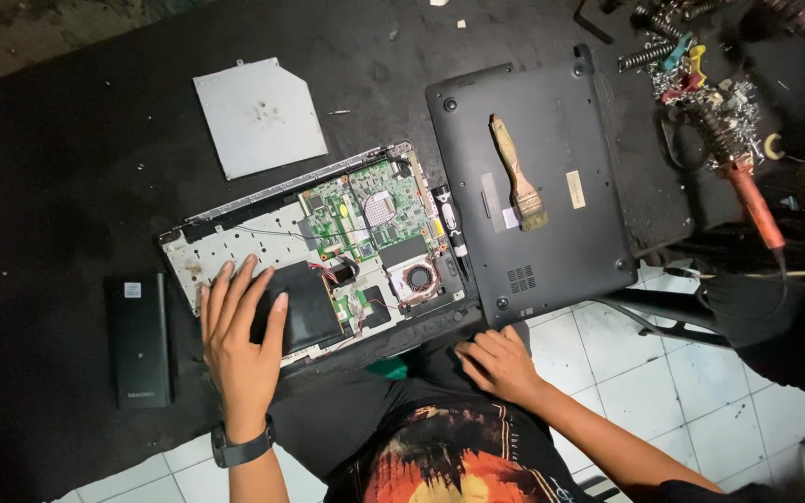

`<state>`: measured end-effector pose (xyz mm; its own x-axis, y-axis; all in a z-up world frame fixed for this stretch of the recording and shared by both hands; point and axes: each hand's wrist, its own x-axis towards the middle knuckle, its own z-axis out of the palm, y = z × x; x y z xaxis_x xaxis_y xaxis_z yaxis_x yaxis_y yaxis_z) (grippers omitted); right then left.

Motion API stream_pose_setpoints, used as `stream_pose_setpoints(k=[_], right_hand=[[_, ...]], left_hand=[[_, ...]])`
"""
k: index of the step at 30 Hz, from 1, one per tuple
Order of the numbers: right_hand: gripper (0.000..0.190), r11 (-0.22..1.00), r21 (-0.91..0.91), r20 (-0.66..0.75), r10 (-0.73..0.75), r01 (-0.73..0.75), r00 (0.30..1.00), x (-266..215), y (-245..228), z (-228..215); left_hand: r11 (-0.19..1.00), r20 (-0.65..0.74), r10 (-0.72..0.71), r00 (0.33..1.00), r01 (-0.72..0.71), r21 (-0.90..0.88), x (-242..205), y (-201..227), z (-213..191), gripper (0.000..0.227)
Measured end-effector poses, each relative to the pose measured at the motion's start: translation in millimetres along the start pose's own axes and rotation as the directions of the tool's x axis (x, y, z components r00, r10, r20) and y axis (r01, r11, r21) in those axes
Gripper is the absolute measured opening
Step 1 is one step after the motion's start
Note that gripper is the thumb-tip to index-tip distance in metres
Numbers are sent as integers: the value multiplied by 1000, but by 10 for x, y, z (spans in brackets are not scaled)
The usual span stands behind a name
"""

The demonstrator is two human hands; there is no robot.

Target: The person places a black battery into the chassis of a disassembled laptop and connects the internal wires. They then place the back cover onto the laptop and use a screwdriver to secure it with screws.

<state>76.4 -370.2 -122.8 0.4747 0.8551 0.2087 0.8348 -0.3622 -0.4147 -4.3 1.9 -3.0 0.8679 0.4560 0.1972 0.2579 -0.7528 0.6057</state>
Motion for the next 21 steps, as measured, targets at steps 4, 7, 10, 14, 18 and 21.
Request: stream_pose_setpoints(k=[4, 7, 10, 14, 18, 21], right_hand=[[10, 1000, -6, 2, -1, 1, 1000, -32, 16, 30], [10, 1000, -13, -2, 0, 0, 1000, -31, 14, 32], [11, 1000, -13, 11, -1, 1, 1000, -64, 33, 59], [12, 1000, -3, 14, 1, -1, 1000, -44, 16, 29], [12, 1000, -7, 14, -1, 1, 1000, -48, 27, 40], [11, 1000, -12, 5, -5, 5, 1000, -69, 44, 67]], left_hand=[[1000, -4, 4, 1000, -4, 6, 4, 1, 2, 34], [1000, 3, 5, 1000, -5, 2, 9, 13, -11, 34], [1000, -2, 6, 1000, -6, 11, 3, -1, -1, 34], [1000, 1, 1, 1000, -1, 3, 0, 10, -7, 34], [1000, 2, -1, 1000, 1, 4, 5, 15, -8, 34], [1000, 4, -1, 1000, 1, -1, 5, 5, 0, 35]])
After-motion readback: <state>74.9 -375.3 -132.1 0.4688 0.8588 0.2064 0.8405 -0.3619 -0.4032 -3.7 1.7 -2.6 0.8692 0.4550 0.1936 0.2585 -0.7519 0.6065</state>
